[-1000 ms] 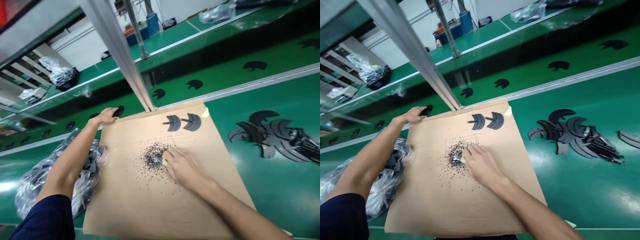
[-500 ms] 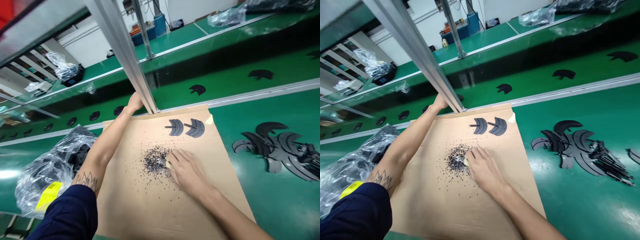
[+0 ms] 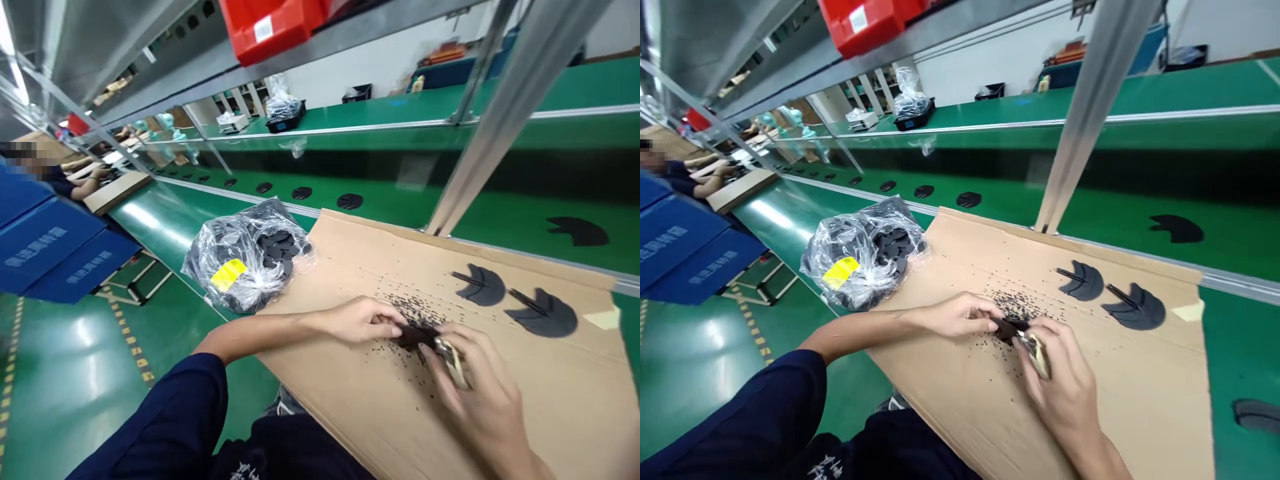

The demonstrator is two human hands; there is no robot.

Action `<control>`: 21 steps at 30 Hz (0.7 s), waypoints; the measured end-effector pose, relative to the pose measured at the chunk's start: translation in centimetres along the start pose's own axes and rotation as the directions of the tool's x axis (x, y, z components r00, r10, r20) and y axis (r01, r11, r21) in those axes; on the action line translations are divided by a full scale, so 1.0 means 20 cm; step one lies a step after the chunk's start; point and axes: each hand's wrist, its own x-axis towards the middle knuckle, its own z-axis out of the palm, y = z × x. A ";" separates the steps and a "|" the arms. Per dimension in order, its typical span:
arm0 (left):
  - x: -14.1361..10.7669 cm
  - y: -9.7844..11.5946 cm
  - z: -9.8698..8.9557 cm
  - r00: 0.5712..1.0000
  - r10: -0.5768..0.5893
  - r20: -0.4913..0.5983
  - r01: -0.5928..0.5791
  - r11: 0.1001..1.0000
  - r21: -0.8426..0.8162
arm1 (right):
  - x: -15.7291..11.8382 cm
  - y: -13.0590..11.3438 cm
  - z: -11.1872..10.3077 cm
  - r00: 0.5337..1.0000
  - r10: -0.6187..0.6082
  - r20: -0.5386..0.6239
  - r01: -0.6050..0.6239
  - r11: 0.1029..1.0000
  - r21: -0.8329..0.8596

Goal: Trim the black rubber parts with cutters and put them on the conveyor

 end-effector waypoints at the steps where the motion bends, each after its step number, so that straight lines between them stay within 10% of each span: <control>1: -0.02 0.01 0.01 1.000 0.005 0.005 -0.005 1.000 -0.009 | 0.01 -0.01 0.00 1.000 0.015 0.009 -0.015 0.999 0.041; 8: -0.16 0.04 -0.21 0.982 -0.107 0.155 0.071 0.972 0.223 | -0.01 -0.03 0.02 0.917 0.294 0.270 -0.360 0.901 0.242; 15: -0.37 -0.21 -0.81 0.856 -0.513 0.059 0.402 0.733 0.549 | 0.03 -0.01 0.00 0.607 0.722 0.332 -0.793 0.526 0.307; 21: -0.38 -0.21 -0.93 0.804 -0.575 0.152 0.403 0.714 0.572 | 0.05 0.00 -0.01 0.523 0.773 0.359 -0.843 0.407 0.351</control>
